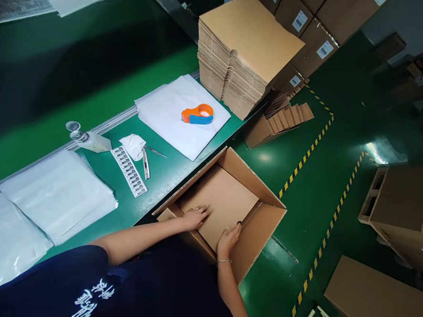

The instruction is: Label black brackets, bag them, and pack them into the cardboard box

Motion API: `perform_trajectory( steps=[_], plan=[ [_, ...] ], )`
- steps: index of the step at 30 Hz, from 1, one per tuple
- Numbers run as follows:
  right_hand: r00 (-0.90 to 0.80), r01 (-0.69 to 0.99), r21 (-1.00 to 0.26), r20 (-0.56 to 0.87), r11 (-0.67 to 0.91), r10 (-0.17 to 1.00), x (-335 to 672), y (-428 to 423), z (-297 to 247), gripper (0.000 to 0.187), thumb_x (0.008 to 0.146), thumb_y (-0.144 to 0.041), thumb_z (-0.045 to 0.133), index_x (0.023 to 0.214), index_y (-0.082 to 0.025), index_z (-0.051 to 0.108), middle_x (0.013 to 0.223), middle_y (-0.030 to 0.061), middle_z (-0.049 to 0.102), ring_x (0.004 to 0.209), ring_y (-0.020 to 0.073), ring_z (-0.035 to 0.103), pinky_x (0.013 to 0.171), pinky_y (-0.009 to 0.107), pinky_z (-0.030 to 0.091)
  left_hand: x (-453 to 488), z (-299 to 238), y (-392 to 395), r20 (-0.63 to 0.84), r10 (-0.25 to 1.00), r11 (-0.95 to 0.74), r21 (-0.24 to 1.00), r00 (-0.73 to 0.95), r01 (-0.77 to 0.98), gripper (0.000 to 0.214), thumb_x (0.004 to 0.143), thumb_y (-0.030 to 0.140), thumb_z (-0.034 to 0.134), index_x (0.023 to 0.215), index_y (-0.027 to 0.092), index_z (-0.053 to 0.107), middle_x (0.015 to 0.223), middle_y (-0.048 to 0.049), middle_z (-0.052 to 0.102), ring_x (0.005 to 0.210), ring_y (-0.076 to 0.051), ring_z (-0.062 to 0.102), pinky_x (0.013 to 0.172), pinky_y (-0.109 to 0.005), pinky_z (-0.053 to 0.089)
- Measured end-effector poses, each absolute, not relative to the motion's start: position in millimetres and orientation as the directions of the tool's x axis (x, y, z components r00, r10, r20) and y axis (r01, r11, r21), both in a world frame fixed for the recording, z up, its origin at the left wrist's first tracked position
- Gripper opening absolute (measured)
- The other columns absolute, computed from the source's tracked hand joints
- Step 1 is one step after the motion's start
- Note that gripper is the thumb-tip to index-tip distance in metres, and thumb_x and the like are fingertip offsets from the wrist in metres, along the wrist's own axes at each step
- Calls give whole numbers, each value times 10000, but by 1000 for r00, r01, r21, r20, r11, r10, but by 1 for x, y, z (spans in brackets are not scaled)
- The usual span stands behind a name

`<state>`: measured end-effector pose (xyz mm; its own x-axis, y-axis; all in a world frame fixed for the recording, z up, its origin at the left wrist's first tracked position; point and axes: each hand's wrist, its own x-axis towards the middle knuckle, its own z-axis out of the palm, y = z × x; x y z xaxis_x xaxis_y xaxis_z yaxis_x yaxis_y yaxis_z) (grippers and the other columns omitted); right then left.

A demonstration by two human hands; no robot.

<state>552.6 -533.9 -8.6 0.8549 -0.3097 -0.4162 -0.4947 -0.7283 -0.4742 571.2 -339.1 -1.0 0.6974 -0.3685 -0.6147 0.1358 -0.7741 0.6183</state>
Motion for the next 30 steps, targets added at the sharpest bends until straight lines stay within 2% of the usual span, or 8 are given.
perform_trajectory(
  steps=[5, 9, 13, 19, 22, 24, 27, 30],
  plan=[
    [741, -332, -130, -649, -934, -173, 581, -508, -42, 760, 804, -217, 529, 1516, -262, 267, 1636, 76, 57, 1489, 348, 28, 1134, 606, 158, 582, -34, -356, -727, -251, -836, 495, 639, 235, 578, 818, 323, 590, 1387, 307, 496, 1587, -158, 254, 1434, -440, 235, 1031, -707, 269],
    [625, -191, 14, -769, -981, -133, 606, -501, -71, 882, 797, -310, 624, 1538, -330, 147, 1636, 86, -57, 1476, 399, 71, 1072, 604, 270, 592, -63, -355, -787, -132, -866, 388, 603, 316, 593, 768, 452, 643, 1345, 356, 541, 1578, -176, 270, 1412, -511, 219, 974, -781, 210],
    [580, -103, 38, -809, -994, -91, 614, -507, -87, 877, 824, -346, 612, 1546, -308, 117, 1636, 104, -43, 1475, 372, 122, 1116, 508, 242, 590, -86, -346, -821, -82, -868, 338, 565, 364, 650, 741, 486, 655, 1366, 380, 513, 1589, -187, 229, 1388, -548, 234, 942, -806, 206],
    [626, -152, 134, -754, -979, -201, 641, -512, -97, 748, 944, -427, 382, 1544, -298, -45, 1613, 132, -168, 1468, 397, 106, 1053, 601, 284, 581, -95, -346, -798, -50, -867, 333, 600, 371, 536, 833, 411, 589, 1362, 417, 503, 1613, -120, 185, 1446, -484, 124, 999, -785, 171],
    [595, -153, 119, -782, -981, -188, 667, -515, -101, 842, 888, -474, 499, 1552, -264, 27, 1620, 184, -42, 1436, 405, 224, 1033, 552, 334, 589, -99, -349, -805, -34, -866, 320, 592, 385, 466, 863, 349, 627, 1321, 324, 551, 1533, -153, 360, 1400, -456, 290, 995, -742, 293],
    [569, -147, 108, -804, -983, -173, 682, -514, -99, 860, 859, -441, 554, 1552, -241, 87, 1612, 212, 40, 1407, 403, 296, 1035, 544, 334, 596, -100, -348, -808, -45, -858, 332, 587, 391, 418, 895, 344, 622, 1289, 224, 552, 1405, -137, 498, 1269, -350, 487, 981, -606, 435],
    [589, -111, 62, -800, -992, -116, 700, -500, -89, 755, 914, -376, 456, 1552, -268, 65, 1623, 174, -15, 1451, 369, 215, 1066, 546, 296, 604, -93, -343, -783, -92, -819, 410, 615, 401, 363, 925, 342, 594, 1237, 162, 553, 1242, -95, 585, 1065, -231, 605, 890, -450, 534],
    [597, -21, -32, -802, -999, 13, 713, -475, -72, 758, 884, -356, 521, 1541, -305, 148, 1631, 135, 9, 1470, 346, 181, 1078, 524, 304, 610, -72, -335, -682, -141, -722, 566, 717, 397, 355, 920, 341, 600, 1226, 164, 560, 1218, -95, 595, 1043, -230, 615, 859, -435, 546]
  ],
)
